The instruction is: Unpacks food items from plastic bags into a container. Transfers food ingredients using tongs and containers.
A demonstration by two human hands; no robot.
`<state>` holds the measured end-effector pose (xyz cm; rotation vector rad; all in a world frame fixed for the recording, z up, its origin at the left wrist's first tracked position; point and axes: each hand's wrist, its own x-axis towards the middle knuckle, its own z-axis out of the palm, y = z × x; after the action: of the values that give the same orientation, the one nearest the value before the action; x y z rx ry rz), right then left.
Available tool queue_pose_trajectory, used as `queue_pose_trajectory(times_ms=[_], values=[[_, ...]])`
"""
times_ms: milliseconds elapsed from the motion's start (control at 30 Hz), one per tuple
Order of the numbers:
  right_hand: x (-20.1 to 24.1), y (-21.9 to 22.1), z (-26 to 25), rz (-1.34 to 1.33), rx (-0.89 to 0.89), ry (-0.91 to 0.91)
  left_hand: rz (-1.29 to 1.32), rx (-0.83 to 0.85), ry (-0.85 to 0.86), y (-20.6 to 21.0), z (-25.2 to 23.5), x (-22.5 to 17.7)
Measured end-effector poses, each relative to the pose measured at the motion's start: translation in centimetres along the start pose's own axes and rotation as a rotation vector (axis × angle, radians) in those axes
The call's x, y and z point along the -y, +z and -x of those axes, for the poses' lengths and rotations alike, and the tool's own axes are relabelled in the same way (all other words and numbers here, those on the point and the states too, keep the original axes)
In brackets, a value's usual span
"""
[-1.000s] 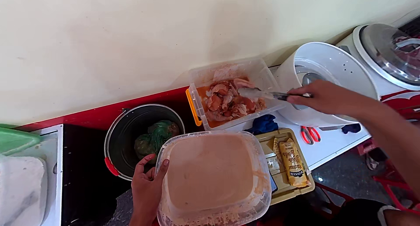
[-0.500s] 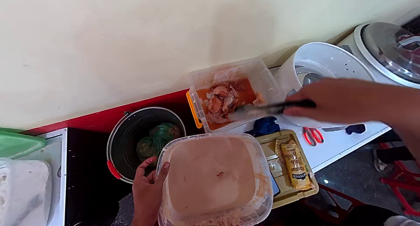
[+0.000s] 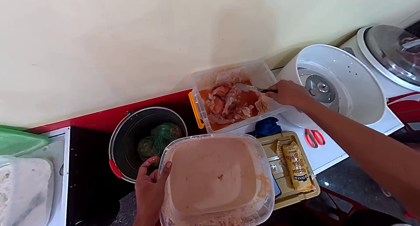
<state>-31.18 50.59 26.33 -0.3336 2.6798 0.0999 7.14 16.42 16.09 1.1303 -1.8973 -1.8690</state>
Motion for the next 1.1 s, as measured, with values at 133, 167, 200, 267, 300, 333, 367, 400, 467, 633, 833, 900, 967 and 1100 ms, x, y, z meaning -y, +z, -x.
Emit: queue_pose_trajectory(times_ms=[133,167,200,267,300,333,367,400,467,633,833,900,967,1100], values=[[-0.5,-2.8,6.5,0.080,-0.138,-0.033,-0.018,0.020,0.018,0.1,-0.1,-0.2],[-0.8,-3.6,8.3,0.113,-0.185,-0.051,-0.022,0.019,0.023,0.2,-0.2,-0.2],[-1.2,-4.4,10.1,0.130,-0.231,-0.072,-0.021,0.017,0.019,0.2,-0.2,-0.3],[-2.6,-6.2,13.6,0.123,-0.325,-0.157,-0.008,0.018,-0.004,0.2,-0.4,-0.4],[-3.7,-6.9,15.4,0.111,-0.368,-0.234,-0.002,0.019,-0.009,0.2,-0.4,-0.3],[-4.6,-7.7,16.9,0.105,-0.384,-0.307,0.000,0.022,-0.010,0.1,-0.5,-0.3],[-4.9,-8.6,18.6,0.087,-0.360,-0.356,0.004,0.023,-0.008,0.1,-0.5,-0.2],[-3.9,-9.8,20.4,0.056,-0.301,-0.361,0.007,0.024,-0.005,0.2,-0.5,-0.3],[1.8,-11.6,23.6,0.041,-0.167,-0.210,0.012,0.030,-0.007,0.1,-0.5,-0.4],[1.0,-7.0,23.1,0.250,0.031,-0.373,-0.008,0.019,-0.024,0.1,-0.6,-0.6],[0.1,-7.6,18.9,0.285,-0.060,-0.449,-0.008,0.018,-0.012,0.1,-0.6,-0.5],[0.9,-9.6,16.4,0.336,-0.167,-0.406,-0.007,0.016,0.004,0.2,-0.7,-0.4],[3.5,-10.0,13.2,0.417,-0.155,-0.282,-0.008,0.016,0.004,0.1,-0.6,-0.3],[8.1,-4.6,5.3,0.393,0.036,-0.223,-0.007,0.013,0.015,0.1,-0.6,-0.3]])
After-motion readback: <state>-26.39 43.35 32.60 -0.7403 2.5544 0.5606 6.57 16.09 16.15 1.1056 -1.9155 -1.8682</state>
